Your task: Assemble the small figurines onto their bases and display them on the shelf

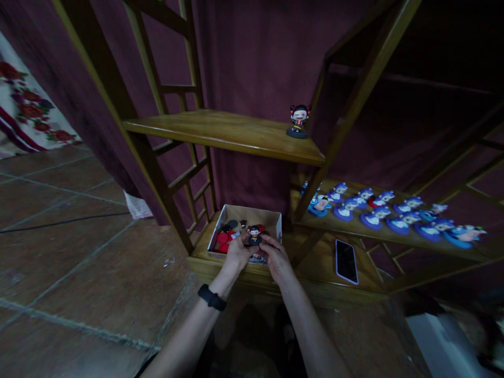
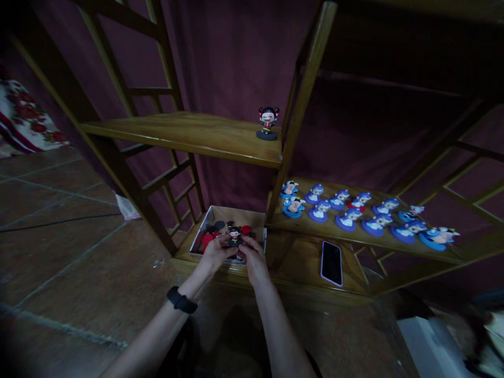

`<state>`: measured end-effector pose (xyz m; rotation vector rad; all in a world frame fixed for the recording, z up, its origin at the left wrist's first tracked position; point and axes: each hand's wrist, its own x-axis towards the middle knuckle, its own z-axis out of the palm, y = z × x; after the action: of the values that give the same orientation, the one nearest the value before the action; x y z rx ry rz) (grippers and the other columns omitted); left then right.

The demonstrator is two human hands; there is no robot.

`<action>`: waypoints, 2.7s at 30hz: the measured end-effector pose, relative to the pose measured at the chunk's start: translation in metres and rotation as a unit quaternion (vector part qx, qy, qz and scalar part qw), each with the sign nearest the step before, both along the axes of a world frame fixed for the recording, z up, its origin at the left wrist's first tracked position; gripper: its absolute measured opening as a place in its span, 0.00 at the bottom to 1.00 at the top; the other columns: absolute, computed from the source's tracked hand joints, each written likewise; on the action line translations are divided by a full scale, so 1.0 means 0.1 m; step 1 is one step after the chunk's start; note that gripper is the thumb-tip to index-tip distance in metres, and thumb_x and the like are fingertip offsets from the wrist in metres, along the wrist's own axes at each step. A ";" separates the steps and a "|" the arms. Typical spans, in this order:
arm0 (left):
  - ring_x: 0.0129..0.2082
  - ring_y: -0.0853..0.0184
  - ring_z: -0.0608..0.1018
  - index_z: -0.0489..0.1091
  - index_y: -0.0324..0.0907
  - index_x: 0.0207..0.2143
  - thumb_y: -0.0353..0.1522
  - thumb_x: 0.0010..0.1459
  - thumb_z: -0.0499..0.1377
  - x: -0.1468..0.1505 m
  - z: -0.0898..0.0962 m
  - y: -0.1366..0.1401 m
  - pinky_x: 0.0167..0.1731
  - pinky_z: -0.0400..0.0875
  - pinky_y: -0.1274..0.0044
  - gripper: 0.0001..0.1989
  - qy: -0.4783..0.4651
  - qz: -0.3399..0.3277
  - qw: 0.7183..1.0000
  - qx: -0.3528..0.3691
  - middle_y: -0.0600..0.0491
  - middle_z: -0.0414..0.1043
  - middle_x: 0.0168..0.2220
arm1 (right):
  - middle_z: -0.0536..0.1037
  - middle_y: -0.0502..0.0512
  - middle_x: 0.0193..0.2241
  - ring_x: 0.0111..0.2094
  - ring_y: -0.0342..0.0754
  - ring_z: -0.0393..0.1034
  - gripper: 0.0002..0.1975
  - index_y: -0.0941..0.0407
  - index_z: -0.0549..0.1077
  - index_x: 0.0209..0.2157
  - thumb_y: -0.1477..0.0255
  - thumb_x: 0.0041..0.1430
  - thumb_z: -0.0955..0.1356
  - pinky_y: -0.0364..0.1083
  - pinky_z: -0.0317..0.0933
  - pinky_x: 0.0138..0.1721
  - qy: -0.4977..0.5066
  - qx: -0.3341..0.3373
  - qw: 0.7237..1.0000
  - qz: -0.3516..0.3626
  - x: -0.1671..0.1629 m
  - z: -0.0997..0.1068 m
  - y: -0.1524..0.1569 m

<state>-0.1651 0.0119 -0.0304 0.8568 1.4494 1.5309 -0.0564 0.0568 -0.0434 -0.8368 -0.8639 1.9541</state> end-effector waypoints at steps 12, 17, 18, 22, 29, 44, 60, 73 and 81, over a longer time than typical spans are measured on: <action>0.27 0.67 0.76 0.68 0.36 0.39 0.22 0.38 0.61 0.02 -0.03 0.01 0.30 0.70 0.76 0.21 0.090 0.036 0.995 -0.008 0.55 0.74 0.26 | 0.78 0.51 0.30 0.33 0.46 0.70 0.16 0.55 0.76 0.33 0.75 0.36 0.72 0.45 0.64 0.35 -0.005 0.003 1.000 0.003 0.01 0.03 -0.01; 0.32 0.65 0.76 0.70 0.39 0.37 0.22 0.38 0.62 0.00 -0.05 0.01 0.34 0.71 0.74 0.20 0.197 0.049 0.979 -0.004 0.54 0.74 0.30 | 0.78 0.50 0.30 0.32 0.45 0.70 0.16 0.55 0.75 0.33 0.76 0.36 0.71 0.44 0.63 0.34 -0.003 0.013 1.000 0.014 0.01 0.04 -0.01; 0.33 0.65 0.76 0.70 0.40 0.37 0.22 0.38 0.62 0.00 -0.05 0.01 0.35 0.71 0.73 0.19 0.222 0.055 0.974 -0.006 0.54 0.74 0.31 | 0.78 0.50 0.30 0.32 0.45 0.70 0.16 0.55 0.75 0.33 0.76 0.37 0.71 0.44 0.63 0.34 -0.003 0.014 1.000 0.016 0.01 0.03 -0.01; 0.36 0.64 0.75 0.70 0.40 0.37 0.22 0.39 0.62 0.00 -0.01 -0.02 0.38 0.69 0.72 0.18 0.300 0.061 0.952 -0.021 0.53 0.72 0.34 | 0.78 0.51 0.33 0.34 0.46 0.71 0.17 0.55 0.74 0.35 0.75 0.38 0.70 0.44 0.63 0.35 0.000 0.024 0.999 0.034 0.02 0.01 0.01; 0.39 0.64 0.73 0.68 0.39 0.36 0.22 0.42 0.59 0.02 0.07 -0.06 0.42 0.67 0.71 0.15 0.380 0.056 0.923 -0.010 0.51 0.69 0.37 | 0.78 0.51 0.35 0.36 0.48 0.70 0.18 0.54 0.74 0.36 0.75 0.38 0.70 0.45 0.62 0.35 -0.009 0.026 0.999 0.034 0.02 0.00 0.01; 0.45 0.62 0.71 0.64 0.40 0.45 0.21 0.46 0.56 0.09 0.07 -0.10 0.47 0.66 0.70 0.21 0.449 0.041 0.893 0.003 0.47 0.64 0.46 | 0.75 0.47 0.26 0.29 0.43 0.67 0.13 0.55 0.73 0.30 0.77 0.36 0.68 0.42 0.61 0.32 -0.017 0.023 0.999 0.023 0.02 0.08 -0.02; 0.48 0.61 0.71 0.59 0.40 0.53 0.21 0.49 0.53 0.08 -0.02 -0.09 0.48 0.67 0.70 0.27 0.484 0.031 0.874 0.020 0.45 0.61 0.51 | 0.78 0.49 0.31 0.29 0.44 0.69 0.18 0.55 0.73 0.35 0.77 0.35 0.68 0.41 0.61 0.28 -0.011 0.017 1.000 0.013 0.00 0.07 -0.03; 0.44 0.61 0.72 0.64 0.39 0.47 0.23 0.47 0.56 0.09 0.06 -0.09 0.45 0.67 0.70 0.21 0.463 0.022 0.886 -0.025 0.46 0.64 0.44 | 0.76 0.48 0.25 0.28 0.45 0.68 0.10 0.55 0.74 0.26 0.76 0.34 0.70 0.43 0.63 0.30 -0.020 0.004 1.000 -0.010 0.02 0.08 -0.04; 0.42 0.59 0.73 0.64 0.38 0.47 0.30 0.51 0.56 0.12 0.11 -0.11 0.42 0.67 0.71 0.19 0.493 0.024 0.866 -0.077 0.44 0.65 0.45 | 0.78 0.50 0.29 0.28 0.45 0.70 0.14 0.55 0.76 0.31 0.74 0.36 0.71 0.44 0.62 0.32 -0.036 -0.005 0.999 -0.019 0.03 0.07 -0.03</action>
<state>-0.1532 0.0005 -0.0196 1.6383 2.2673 0.9702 -0.0539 0.0540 -0.0366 -0.9265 -0.8752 1.9065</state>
